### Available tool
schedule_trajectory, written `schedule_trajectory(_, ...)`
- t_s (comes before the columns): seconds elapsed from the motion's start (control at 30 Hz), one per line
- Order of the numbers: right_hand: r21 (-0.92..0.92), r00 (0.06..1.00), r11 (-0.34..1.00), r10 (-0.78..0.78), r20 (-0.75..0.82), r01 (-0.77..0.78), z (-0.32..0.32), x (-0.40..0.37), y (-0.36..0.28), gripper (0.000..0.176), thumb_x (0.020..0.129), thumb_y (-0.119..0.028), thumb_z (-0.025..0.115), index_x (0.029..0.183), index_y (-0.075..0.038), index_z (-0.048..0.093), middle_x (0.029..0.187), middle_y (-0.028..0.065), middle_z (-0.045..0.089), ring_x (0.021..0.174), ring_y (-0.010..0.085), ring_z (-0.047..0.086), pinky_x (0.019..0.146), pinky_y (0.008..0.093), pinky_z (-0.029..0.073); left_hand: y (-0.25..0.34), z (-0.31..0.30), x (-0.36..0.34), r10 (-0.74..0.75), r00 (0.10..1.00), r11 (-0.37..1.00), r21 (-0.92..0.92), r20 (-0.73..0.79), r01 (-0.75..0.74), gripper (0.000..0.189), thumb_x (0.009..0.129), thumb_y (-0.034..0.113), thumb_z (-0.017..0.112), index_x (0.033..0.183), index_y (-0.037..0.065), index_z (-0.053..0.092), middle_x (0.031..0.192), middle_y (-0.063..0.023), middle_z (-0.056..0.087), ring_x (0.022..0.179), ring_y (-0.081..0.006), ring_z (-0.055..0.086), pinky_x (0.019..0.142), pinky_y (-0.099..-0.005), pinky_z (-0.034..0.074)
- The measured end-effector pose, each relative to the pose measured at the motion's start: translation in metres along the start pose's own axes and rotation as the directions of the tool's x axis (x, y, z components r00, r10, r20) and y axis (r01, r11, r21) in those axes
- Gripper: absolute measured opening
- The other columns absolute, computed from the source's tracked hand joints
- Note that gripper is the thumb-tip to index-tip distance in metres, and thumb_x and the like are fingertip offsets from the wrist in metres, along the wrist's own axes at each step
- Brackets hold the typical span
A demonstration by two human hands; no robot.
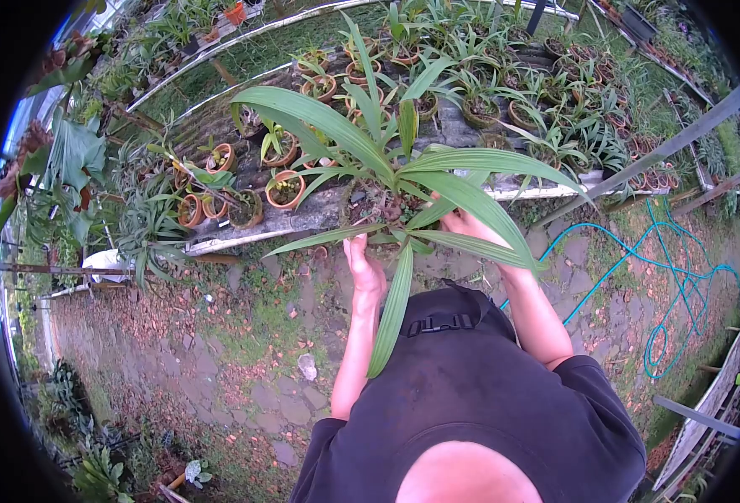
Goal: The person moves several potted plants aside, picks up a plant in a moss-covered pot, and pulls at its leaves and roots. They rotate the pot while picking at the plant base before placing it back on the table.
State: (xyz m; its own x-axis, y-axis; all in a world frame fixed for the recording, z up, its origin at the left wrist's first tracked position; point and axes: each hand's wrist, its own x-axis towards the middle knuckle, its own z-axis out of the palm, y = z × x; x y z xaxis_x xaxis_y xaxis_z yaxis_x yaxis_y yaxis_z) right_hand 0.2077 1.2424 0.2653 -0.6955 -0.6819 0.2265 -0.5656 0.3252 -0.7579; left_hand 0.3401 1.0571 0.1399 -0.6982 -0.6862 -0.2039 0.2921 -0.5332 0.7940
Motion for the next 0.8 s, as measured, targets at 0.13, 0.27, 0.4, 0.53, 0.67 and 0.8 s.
schedule_trajectory(0.13, 0.103, 0.994, 0.992, 0.087, -0.065, -0.080, 0.008, 0.003, 0.005, 0.020, 0.094, -0.012, 0.068, 0.111, -0.001, 0.066, 0.085, 0.0119, 0.068, 0.070, 0.0182, 0.064, 0.062, 0.0351, 0.051, 0.003, -0.005, 0.003, -0.092, 0.993, 0.995, -0.029, 0.071, 0.094, 0.042, 0.094, 0.033, 0.056, 0.128, 0.008, 0.054, 0.119, -0.0062, 0.060, 0.115, -0.0225, 0.053, 0.101, -0.0425, 0.040)
schedule_trajectory(0.27, -0.023, 0.931, 0.980, -0.194, -0.309, 0.197, -0.006, 0.018, -0.032, 0.017, 0.095, -0.011, 0.065, 0.107, 0.001, 0.066, 0.077, 0.0093, 0.067, 0.063, 0.0152, 0.062, 0.058, 0.0326, 0.051, 0.013, 0.003, -0.004, -0.145, 0.982, 0.988, -0.033, 0.123, 0.150, 0.045, 0.093, 0.033, 0.058, 0.130, 0.008, 0.052, 0.126, -0.0072, 0.056, 0.117, -0.0231, 0.054, 0.097, -0.0435, 0.046)
schedule_trajectory(0.4, 0.324, 0.969, 0.939, 0.177, -0.173, -0.114, -0.017, 0.013, -0.051, 0.016, 0.091, -0.004, 0.058, 0.103, 0.003, 0.066, 0.085, 0.0138, 0.070, 0.074, 0.0232, 0.068, 0.066, 0.0378, 0.054, 0.049, 0.038, -0.029, -0.246, 0.959, 0.967, -0.029, 0.137, 0.252, 0.048, 0.092, 0.041, 0.057, 0.126, 0.007, 0.053, 0.122, -0.0128, 0.060, 0.102, -0.0293, 0.066, 0.070, -0.0476, 0.060)
schedule_trajectory(0.53, 0.463, 0.975, 0.869, 0.218, -0.046, -0.173, -0.012, 0.013, -0.039, 0.020, 0.097, -0.006, 0.055, 0.108, 0.004, 0.067, 0.077, 0.0092, 0.071, 0.061, 0.0142, 0.066, 0.058, 0.0300, 0.055, 0.047, 0.038, -0.028, -0.231, 0.964, 0.972, -0.012, 0.134, 0.235, 0.050, 0.092, 0.047, 0.055, 0.123, 0.008, 0.054, 0.110, -0.0146, 0.066, 0.092, -0.0323, 0.070, 0.060, -0.0495, 0.062)
schedule_trajectory(0.67, 0.461, 0.982, 0.867, 0.181, 0.058, -0.187, -0.016, 0.011, -0.040, 0.022, 0.100, -0.010, 0.053, 0.112, 0.004, 0.065, 0.074, 0.0091, 0.070, 0.061, 0.0140, 0.068, 0.055, 0.0289, 0.054, 0.047, 0.039, -0.027, -0.236, 0.967, 0.972, 0.014, 0.101, 0.235, 0.052, 0.092, 0.050, 0.054, 0.122, 0.008, 0.054, 0.108, -0.0141, 0.067, 0.093, -0.0323, 0.070, 0.062, -0.0496, 0.061)
schedule_trajectory(0.8, 0.329, 0.947, 0.890, 0.318, 0.048, -0.315, -0.023, 0.009, -0.051, 0.016, 0.096, -0.005, 0.056, 0.099, 0.011, 0.060, 0.075, 0.0148, 0.072, 0.063, 0.0222, 0.073, 0.053, 0.0370, 0.057, 0.051, 0.040, -0.028, -0.266, 0.957, 0.964, 0.044, 0.118, 0.262, 0.055, 0.091, 0.052, 0.054, 0.128, 0.011, 0.050, 0.118, -0.0145, 0.062, 0.097, -0.0333, 0.069, 0.065, -0.0502, 0.062)
